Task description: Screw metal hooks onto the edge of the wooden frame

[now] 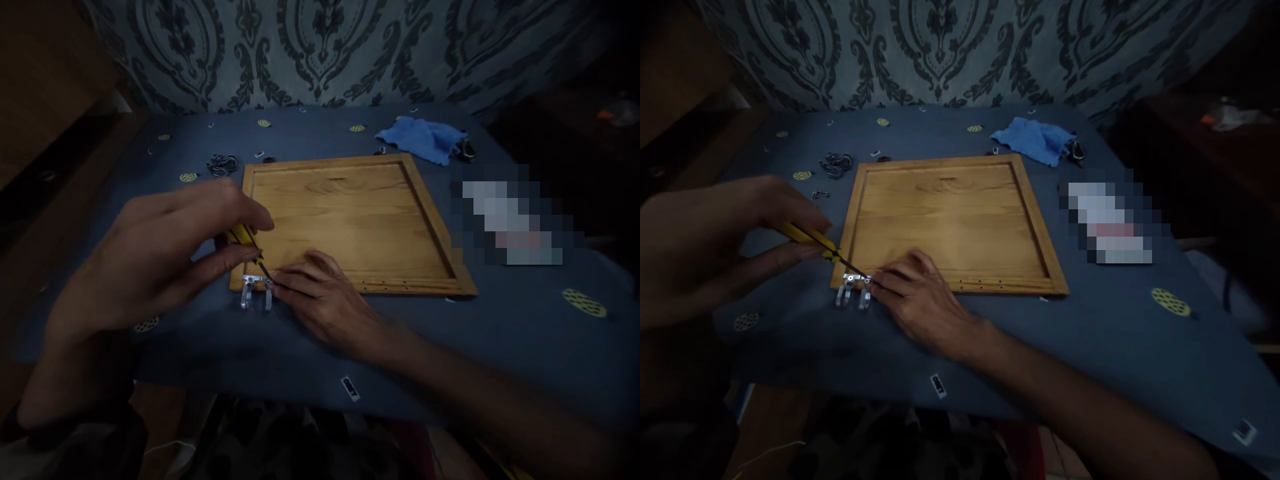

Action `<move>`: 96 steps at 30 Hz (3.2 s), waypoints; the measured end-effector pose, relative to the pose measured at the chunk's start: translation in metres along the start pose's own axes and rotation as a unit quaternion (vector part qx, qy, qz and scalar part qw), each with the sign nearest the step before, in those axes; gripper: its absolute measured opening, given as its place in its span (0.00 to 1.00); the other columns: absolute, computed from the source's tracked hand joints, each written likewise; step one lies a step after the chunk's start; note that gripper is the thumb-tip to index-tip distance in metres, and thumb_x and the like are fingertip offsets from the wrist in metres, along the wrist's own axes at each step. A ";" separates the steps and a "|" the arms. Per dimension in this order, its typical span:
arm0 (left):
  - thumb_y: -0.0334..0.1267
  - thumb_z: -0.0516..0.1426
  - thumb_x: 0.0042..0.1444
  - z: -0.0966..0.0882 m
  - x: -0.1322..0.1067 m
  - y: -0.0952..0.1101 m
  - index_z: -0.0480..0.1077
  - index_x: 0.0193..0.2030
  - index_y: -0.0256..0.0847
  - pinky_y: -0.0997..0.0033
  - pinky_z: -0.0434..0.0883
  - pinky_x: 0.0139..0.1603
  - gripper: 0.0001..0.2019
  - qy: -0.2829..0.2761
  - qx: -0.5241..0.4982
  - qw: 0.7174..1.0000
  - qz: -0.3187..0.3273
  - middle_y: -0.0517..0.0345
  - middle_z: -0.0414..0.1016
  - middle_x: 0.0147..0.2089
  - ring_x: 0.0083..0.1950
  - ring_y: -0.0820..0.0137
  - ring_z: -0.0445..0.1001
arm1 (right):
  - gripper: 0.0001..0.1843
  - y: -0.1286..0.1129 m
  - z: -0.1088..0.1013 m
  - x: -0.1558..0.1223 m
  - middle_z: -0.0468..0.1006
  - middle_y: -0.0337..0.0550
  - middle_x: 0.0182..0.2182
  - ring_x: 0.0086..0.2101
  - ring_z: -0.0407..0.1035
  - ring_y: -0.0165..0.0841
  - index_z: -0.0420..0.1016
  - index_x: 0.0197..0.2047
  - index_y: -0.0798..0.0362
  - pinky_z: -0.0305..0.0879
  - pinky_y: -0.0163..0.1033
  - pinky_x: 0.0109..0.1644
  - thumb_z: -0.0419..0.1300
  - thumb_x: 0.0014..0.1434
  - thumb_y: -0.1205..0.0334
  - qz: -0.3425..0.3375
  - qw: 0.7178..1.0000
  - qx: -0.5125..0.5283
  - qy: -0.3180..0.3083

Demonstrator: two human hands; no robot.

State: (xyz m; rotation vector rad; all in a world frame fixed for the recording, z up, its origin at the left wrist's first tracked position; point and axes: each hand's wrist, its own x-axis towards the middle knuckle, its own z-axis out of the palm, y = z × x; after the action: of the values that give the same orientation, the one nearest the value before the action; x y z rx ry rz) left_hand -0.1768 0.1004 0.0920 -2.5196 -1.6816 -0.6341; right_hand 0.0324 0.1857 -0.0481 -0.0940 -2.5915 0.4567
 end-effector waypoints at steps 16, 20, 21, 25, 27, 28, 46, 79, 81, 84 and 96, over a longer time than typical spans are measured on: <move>0.40 0.50 0.69 0.028 0.005 -0.020 0.69 0.41 0.42 0.76 0.62 0.32 0.09 -0.298 -0.087 0.950 -0.029 0.61 0.72 0.38 0.33 0.75 0.71 | 0.17 0.000 0.000 0.000 0.81 0.47 0.53 0.54 0.70 0.40 0.76 0.56 0.54 0.56 0.57 0.63 0.51 0.70 0.69 -0.003 1.000 -0.018 -0.004; 0.40 0.51 0.69 0.040 0.005 -0.020 0.70 0.42 0.42 0.76 0.62 0.32 0.08 -0.304 -0.094 0.948 -0.027 0.61 0.72 0.37 0.35 0.75 0.72 | 0.16 0.001 0.001 0.000 0.80 0.47 0.54 0.54 0.69 0.41 0.76 0.55 0.55 0.56 0.57 0.63 0.50 0.70 0.68 -0.006 1.000 -0.022 0.003; 0.41 0.51 0.69 0.042 0.004 -0.020 0.70 0.44 0.42 0.76 0.61 0.32 0.08 -0.299 -0.090 0.950 -0.023 0.61 0.72 0.37 0.35 0.75 0.72 | 0.16 0.001 0.002 0.000 0.80 0.47 0.54 0.54 0.69 0.41 0.76 0.55 0.55 0.56 0.57 0.63 0.50 0.70 0.68 -0.006 1.000 -0.022 0.006; 0.40 0.51 0.68 0.049 0.000 -0.020 0.70 0.45 0.42 0.74 0.61 0.31 0.08 -0.288 -0.056 0.956 -0.012 0.60 0.72 0.38 0.33 0.75 0.70 | 0.16 0.002 0.003 0.000 0.81 0.47 0.53 0.53 0.70 0.40 0.76 0.54 0.54 0.56 0.57 0.63 0.50 0.70 0.68 -0.004 1.000 -0.019 0.003; 0.41 0.51 0.69 0.052 -0.002 -0.021 0.70 0.44 0.42 0.73 0.60 0.31 0.09 -0.285 -0.046 0.957 0.004 0.60 0.71 0.38 0.32 0.75 0.70 | 0.16 0.002 0.003 0.000 0.81 0.47 0.52 0.53 0.70 0.40 0.76 0.55 0.54 0.56 0.57 0.63 0.51 0.70 0.68 -0.001 1.000 -0.018 -0.005; 0.41 0.50 0.69 0.053 -0.004 -0.022 0.69 0.44 0.41 0.73 0.60 0.31 0.09 -0.285 -0.044 0.957 0.013 0.59 0.71 0.38 0.32 0.75 0.69 | 0.16 0.002 0.002 0.000 0.81 0.47 0.52 0.53 0.70 0.40 0.76 0.55 0.54 0.56 0.58 0.63 0.51 0.70 0.68 0.000 1.000 -0.018 -0.007; 0.30 0.50 0.65 0.052 -0.003 -0.017 0.67 0.48 0.45 0.70 0.59 0.32 0.09 -0.315 -0.016 0.948 0.033 0.60 0.72 0.41 0.34 0.72 0.70 | 0.16 0.001 0.003 0.000 0.83 0.46 0.47 0.50 0.70 0.40 0.77 0.53 0.53 0.56 0.57 0.63 0.50 0.70 0.69 -0.001 0.999 -0.034 0.001; 0.38 0.50 0.69 0.057 0.004 -0.023 0.67 0.37 0.39 0.73 0.60 0.32 0.09 -0.338 -0.083 0.938 0.007 0.60 0.73 0.35 0.32 0.74 0.72 | 0.16 0.002 0.004 -0.002 0.80 0.48 0.53 0.54 0.69 0.41 0.76 0.54 0.54 0.57 0.58 0.62 0.50 0.71 0.68 -0.004 1.000 -0.020 0.000; 0.37 0.50 0.68 0.056 0.006 -0.022 0.68 0.37 0.39 0.74 0.61 0.33 0.09 -0.331 -0.101 0.938 0.004 0.60 0.73 0.35 0.33 0.75 0.72 | 0.16 0.002 0.004 -0.002 0.80 0.48 0.53 0.54 0.69 0.41 0.76 0.54 0.53 0.57 0.58 0.63 0.50 0.71 0.68 -0.003 1.000 -0.023 -0.003; 0.35 0.51 0.67 0.054 0.009 -0.021 0.69 0.36 0.37 0.76 0.61 0.33 0.09 -0.329 -0.118 0.937 -0.002 0.60 0.74 0.34 0.33 0.76 0.72 | 0.16 0.001 0.003 -0.001 0.80 0.48 0.53 0.54 0.70 0.42 0.76 0.54 0.55 0.57 0.58 0.62 0.50 0.71 0.68 -0.008 1.000 -0.021 0.009; 0.39 0.54 0.66 0.049 0.012 -0.036 0.74 0.47 0.39 0.78 0.66 0.38 0.10 -0.327 -0.164 0.930 -0.029 0.58 0.79 0.41 0.39 0.74 0.75 | 0.17 0.001 0.000 0.000 0.79 0.46 0.55 0.53 0.69 0.39 0.75 0.56 0.52 0.56 0.56 0.63 0.49 0.70 0.69 -0.003 1.000 -0.018 -0.010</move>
State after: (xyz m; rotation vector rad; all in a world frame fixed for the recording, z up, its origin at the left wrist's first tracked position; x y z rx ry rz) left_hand -0.1902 0.1379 0.0451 -3.1806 -1.9702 -0.0556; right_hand 0.0323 0.1869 -0.0489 -0.0953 -2.6196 0.4102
